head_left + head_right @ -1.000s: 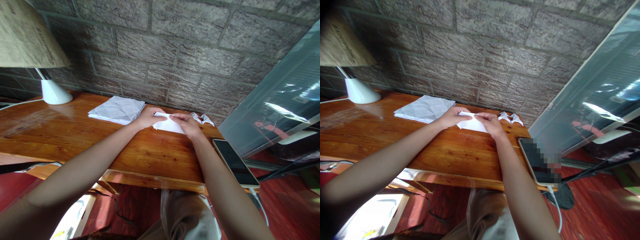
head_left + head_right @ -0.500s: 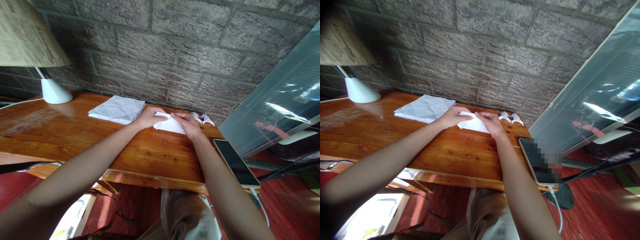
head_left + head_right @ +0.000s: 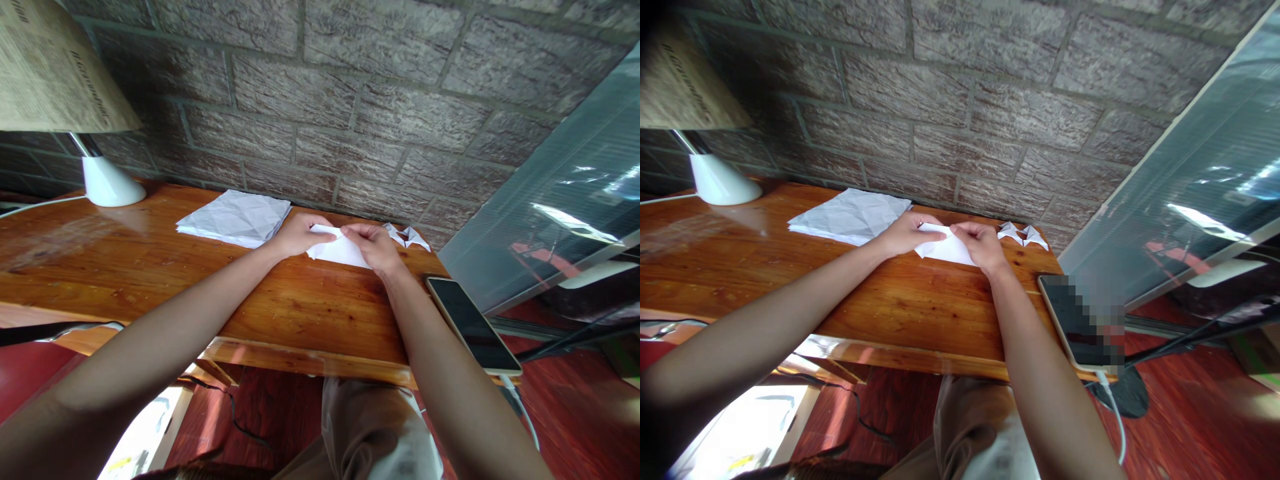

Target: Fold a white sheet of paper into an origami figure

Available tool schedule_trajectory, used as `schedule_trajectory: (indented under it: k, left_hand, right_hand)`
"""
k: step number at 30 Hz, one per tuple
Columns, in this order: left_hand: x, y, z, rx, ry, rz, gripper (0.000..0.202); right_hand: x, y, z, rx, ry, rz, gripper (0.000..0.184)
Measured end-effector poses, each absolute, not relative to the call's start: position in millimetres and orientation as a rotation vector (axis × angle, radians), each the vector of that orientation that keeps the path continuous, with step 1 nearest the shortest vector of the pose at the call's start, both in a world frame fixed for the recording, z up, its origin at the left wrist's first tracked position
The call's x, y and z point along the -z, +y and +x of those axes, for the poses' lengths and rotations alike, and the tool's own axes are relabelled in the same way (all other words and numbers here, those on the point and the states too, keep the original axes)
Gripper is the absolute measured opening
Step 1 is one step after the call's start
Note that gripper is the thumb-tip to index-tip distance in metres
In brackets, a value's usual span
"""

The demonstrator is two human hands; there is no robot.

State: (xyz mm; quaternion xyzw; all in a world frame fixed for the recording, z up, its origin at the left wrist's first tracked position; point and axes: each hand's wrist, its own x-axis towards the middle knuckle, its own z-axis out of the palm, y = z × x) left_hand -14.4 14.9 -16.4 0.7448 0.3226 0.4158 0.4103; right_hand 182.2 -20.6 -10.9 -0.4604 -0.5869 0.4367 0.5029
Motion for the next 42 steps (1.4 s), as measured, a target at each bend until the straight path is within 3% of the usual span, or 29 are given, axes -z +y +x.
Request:
schedule_trajectory:
  k: [7, 15, 27, 42]
  left_hand:
    - [16.8, 13.2, -13.5, -1.050, 0.862, 1.922, 0.039]
    - [19.7, 17.5, -15.0, -1.119, 0.851, 1.983, 0.041]
    - [17.1, 12.1, -12.3, -1.058, 0.901, 1.851, 0.046]
    - [14.2, 10.3, -14.6, -1.018, 0.872, 1.901, 0.040]
  right_hand:
    - [12.6, -20.0, 182.8, -0.927, -1.504, -1.138, 0.043]
    - [7.8, -23.8, 182.6, -1.098, -1.431, -1.103, 0.042]
    - [11.0, -20.8, 185.0, -1.091, -1.442, -1.111, 0.041]
    - [9.1, -23.9, 183.2, -1.070, -1.526, -1.094, 0.042]
